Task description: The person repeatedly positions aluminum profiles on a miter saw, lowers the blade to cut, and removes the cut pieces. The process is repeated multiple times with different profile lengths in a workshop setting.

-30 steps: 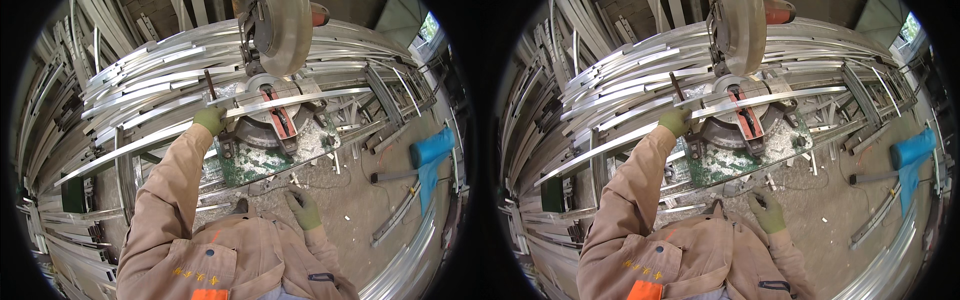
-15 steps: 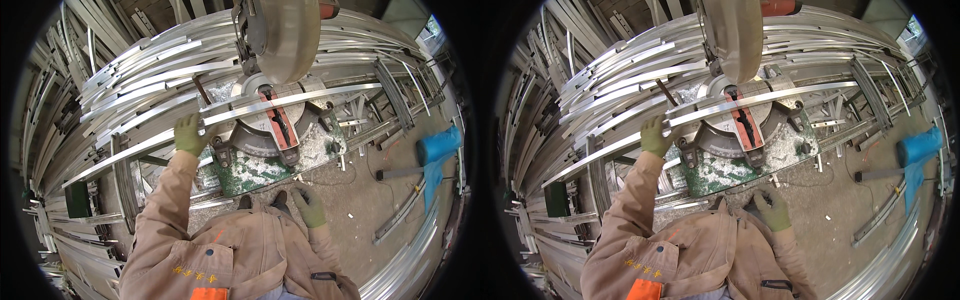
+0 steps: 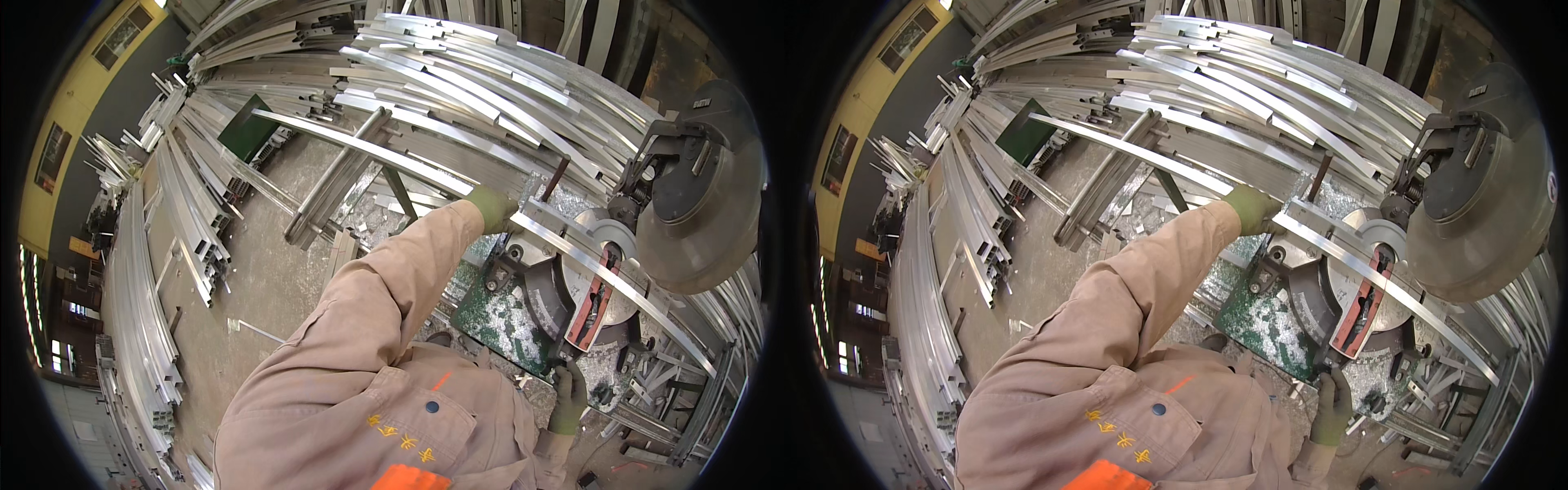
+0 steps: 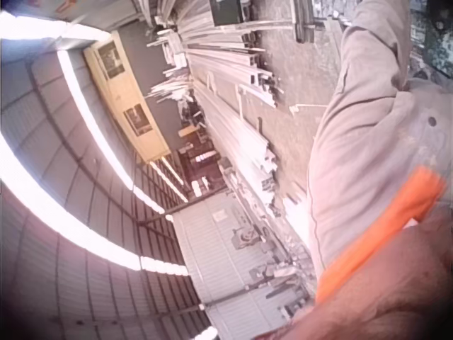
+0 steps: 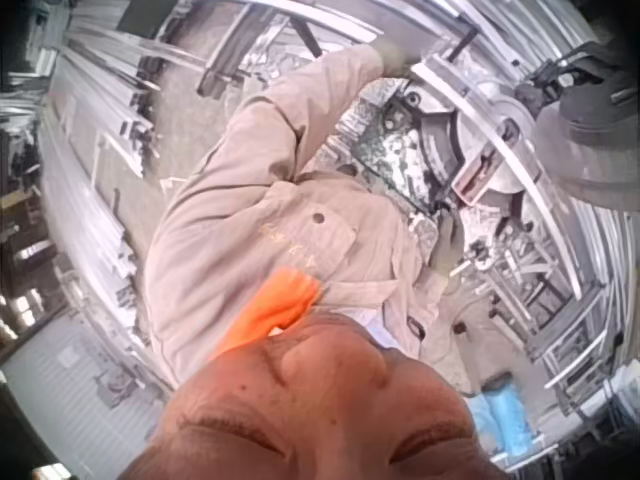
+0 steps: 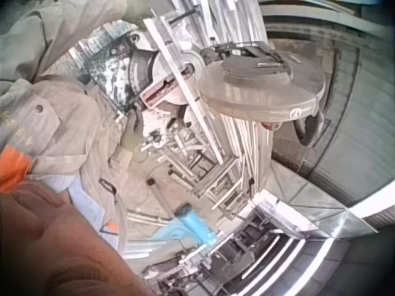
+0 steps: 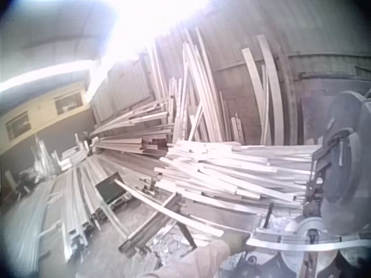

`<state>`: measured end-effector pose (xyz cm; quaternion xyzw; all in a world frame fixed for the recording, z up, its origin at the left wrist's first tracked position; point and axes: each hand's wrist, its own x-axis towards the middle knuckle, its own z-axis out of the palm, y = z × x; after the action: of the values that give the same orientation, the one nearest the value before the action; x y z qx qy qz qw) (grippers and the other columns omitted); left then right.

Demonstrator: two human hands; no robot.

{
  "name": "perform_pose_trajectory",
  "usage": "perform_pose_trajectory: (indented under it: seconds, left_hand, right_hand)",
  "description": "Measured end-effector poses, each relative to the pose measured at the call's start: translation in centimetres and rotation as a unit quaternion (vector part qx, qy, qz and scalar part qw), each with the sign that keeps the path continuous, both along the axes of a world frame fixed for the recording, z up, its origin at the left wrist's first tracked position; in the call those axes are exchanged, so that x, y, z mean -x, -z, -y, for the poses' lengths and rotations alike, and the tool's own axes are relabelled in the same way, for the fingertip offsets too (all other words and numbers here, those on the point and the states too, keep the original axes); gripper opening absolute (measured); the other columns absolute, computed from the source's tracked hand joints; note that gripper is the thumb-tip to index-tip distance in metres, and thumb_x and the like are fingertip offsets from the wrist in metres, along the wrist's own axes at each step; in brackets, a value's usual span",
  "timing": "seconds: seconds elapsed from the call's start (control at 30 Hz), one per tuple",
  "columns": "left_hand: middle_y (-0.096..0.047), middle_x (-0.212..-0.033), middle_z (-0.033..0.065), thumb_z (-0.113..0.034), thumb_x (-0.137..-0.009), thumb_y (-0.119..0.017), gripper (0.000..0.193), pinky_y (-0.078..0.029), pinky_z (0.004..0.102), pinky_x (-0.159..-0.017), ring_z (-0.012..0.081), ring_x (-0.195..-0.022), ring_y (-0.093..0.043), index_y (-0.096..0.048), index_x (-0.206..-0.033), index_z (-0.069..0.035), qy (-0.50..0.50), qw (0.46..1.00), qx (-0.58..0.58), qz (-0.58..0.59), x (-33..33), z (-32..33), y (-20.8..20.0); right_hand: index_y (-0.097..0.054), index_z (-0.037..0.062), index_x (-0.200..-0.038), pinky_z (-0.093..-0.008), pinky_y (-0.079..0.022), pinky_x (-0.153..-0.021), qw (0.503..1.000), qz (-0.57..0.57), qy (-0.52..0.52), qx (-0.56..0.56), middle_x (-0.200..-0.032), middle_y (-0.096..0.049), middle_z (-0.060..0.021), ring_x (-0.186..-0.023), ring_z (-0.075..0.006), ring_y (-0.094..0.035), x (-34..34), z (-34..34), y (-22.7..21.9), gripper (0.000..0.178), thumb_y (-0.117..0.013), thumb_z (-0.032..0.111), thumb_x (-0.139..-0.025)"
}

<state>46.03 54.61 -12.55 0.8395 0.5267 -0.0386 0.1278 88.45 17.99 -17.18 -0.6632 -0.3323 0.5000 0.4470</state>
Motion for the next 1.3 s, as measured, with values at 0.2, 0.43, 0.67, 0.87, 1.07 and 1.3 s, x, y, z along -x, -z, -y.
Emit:
perform_pose_trajectory:
  seconds: [0.2, 0.43, 0.67, 0.87, 1.07, 1.3]
  left_hand:
    - [-0.089, -0.131, 0.0225, -0.078, -0.108, -0.082, 0.073, -0.06, 0.0595, -0.116, 0.0488, -0.13, -0.081, -0.088, -0.133, -0.01, -0.057, 0.998, -0.021, 0.018, 1.5, -1.2, 1.4]
    - [-0.091, -0.129, 0.0171, -0.078, -0.112, -0.077, 0.073, -0.062, 0.0582, -0.112, 0.0451, -0.126, -0.084, -0.088, -0.148, -0.016, -0.011, 0.995, -0.096, 0.003, 1.3, -3.0, 2.2]
    - [-0.091, -0.132, 0.0198, -0.074, -0.113, -0.08, 0.069, -0.064, 0.0584, -0.108, 0.0483, -0.128, -0.083, -0.086, -0.148, -0.015, -0.009, 0.997, -0.064, 0.039, 1.6, -3.2, 2.1]
    - [-0.091, -0.136, 0.0209, -0.051, -0.113, -0.091, 0.061, -0.065, 0.0495, -0.11, 0.0415, -0.127, -0.086, -0.081, -0.16, -0.012, -0.008, 0.99, -0.02, 0.14, 3.7, -4.3, 4.2]
    - [-0.09, -0.139, 0.0237, -0.061, -0.111, -0.091, 0.07, -0.067, 0.0523, -0.113, 0.0474, -0.13, -0.086, -0.082, -0.16, -0.012, -0.007, 0.99, -0.004, 0.143, 4.5, -5.7, 5.7]
    - [-0.09, -0.127, 0.03, -0.1, -0.098, -0.078, 0.109, -0.066, 0.0588, -0.107, 0.0523, -0.122, -0.086, -0.085, -0.137, 0.001, -0.057, 0.997, -0.051, 0.021, -1.8, -4.0, 2.7]
  right_hand:
    - [-0.081, -0.0036, -0.157, -0.0343, -0.063, -0.108, 0.997, -0.033, -0.052, -0.044, -0.14, -0.086, -0.0089, -0.123, -0.0153, -0.079, 2.7, -2.3, -1.0, 0.044, -0.09, 0.017, -0.118]
    - [-0.081, -0.0022, -0.16, -0.0297, -0.064, -0.105, 0.998, -0.053, -0.018, 0.01, -0.135, -0.086, -0.0058, -0.119, -0.0107, -0.078, 2.9, -0.9, -2.8, 0.051, -0.092, 0.024, -0.118]
    - [-0.082, -0.0026, -0.159, -0.0286, -0.064, -0.099, 0.998, -0.026, 0.051, -0.012, -0.127, -0.087, -0.0042, -0.111, -0.0096, -0.078, 1.5, 0.9, -2.7, 0.05, -0.092, 0.025, -0.119]
    - [-0.081, -0.0038, -0.159, -0.0299, -0.064, -0.101, 0.997, -0.007, 0.078, -0.017, -0.126, -0.087, -0.0057, -0.11, -0.0106, -0.077, 0.2, 1.9, -2.0, 0.052, -0.091, 0.028, -0.119]
    - [-0.082, -0.0054, -0.155, -0.0321, -0.065, -0.103, 0.996, 0.024, 0.081, 0.021, -0.128, -0.089, -0.0111, -0.114, -0.0141, -0.08, -0.1, 1.1, -1.5, 0.055, -0.092, 0.031, -0.115]
    - [-0.074, -0.0036, -0.157, -0.0522, -0.07, -0.104, 0.95, 0.244, -0.114, 0.157, -0.125, -0.09, -0.0315, -0.115, -0.046, -0.09, 0.9, -0.8, -0.2, 0.094, -0.093, 0.069, -0.101]
